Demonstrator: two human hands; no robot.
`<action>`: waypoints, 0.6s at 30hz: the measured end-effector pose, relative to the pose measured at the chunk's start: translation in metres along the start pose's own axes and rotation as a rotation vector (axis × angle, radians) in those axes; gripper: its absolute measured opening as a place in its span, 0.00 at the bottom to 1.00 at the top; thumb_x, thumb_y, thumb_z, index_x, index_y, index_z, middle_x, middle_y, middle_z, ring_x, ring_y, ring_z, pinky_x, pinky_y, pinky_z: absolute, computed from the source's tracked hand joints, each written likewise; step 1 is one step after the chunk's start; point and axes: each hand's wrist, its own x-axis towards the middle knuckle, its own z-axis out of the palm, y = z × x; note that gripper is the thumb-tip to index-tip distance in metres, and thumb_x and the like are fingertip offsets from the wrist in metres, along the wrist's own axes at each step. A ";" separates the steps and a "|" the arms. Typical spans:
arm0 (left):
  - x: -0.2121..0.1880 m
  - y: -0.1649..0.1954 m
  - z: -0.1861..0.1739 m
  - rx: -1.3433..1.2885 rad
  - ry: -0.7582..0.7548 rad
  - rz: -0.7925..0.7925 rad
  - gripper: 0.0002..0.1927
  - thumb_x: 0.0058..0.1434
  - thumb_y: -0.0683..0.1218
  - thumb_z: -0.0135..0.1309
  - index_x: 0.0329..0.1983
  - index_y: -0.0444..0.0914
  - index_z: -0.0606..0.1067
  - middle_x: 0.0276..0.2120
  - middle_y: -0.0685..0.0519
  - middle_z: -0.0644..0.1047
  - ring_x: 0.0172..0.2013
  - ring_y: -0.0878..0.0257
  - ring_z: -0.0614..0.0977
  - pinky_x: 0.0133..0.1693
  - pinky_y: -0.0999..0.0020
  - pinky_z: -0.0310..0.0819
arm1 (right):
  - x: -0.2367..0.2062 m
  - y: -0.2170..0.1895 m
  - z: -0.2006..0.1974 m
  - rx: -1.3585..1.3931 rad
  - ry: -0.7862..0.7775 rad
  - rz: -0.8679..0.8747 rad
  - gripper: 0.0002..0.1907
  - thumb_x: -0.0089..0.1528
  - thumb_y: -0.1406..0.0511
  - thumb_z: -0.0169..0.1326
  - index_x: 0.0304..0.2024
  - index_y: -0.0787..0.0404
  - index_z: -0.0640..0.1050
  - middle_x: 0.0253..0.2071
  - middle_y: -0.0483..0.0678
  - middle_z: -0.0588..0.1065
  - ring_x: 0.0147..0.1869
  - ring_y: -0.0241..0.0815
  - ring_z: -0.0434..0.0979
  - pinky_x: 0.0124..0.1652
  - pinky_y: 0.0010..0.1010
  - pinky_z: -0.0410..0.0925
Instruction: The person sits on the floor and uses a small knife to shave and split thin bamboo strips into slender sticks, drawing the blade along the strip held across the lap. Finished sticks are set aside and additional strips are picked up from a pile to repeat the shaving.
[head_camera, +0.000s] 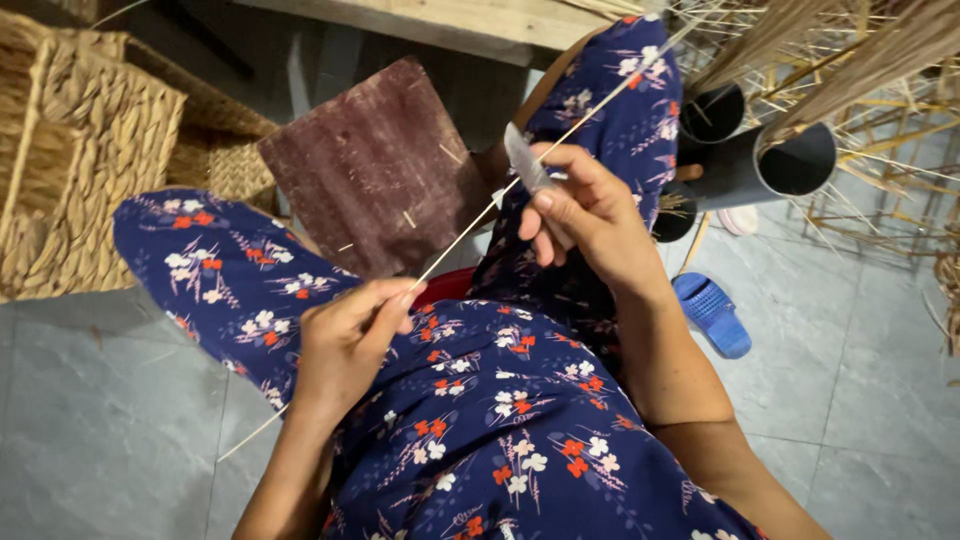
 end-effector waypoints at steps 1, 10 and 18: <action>-0.003 -0.002 -0.002 0.020 -0.008 -0.028 0.10 0.65 0.41 0.56 0.47 0.39 0.83 0.26 0.55 0.83 0.27 0.72 0.83 0.29 0.78 0.75 | -0.001 -0.002 -0.005 -0.002 0.036 -0.001 0.19 0.71 0.67 0.50 0.65 0.60 0.68 0.33 0.49 0.78 0.26 0.35 0.76 0.25 0.21 0.64; -0.032 -0.024 -0.020 -0.059 0.021 -0.051 0.09 0.64 0.40 0.57 0.46 0.38 0.82 0.30 0.57 0.84 0.29 0.74 0.83 0.32 0.80 0.76 | -0.006 -0.008 -0.052 0.056 0.223 -0.101 0.20 0.71 0.68 0.53 0.65 0.60 0.70 0.33 0.52 0.78 0.25 0.37 0.75 0.23 0.25 0.66; -0.047 -0.043 -0.031 -0.132 -0.001 -0.065 0.10 0.66 0.40 0.56 0.49 0.38 0.82 0.27 0.57 0.80 0.28 0.74 0.77 0.30 0.79 0.71 | -0.013 -0.005 -0.105 0.132 0.334 -0.284 0.15 0.76 0.71 0.52 0.64 0.65 0.69 0.34 0.54 0.77 0.25 0.39 0.73 0.24 0.25 0.65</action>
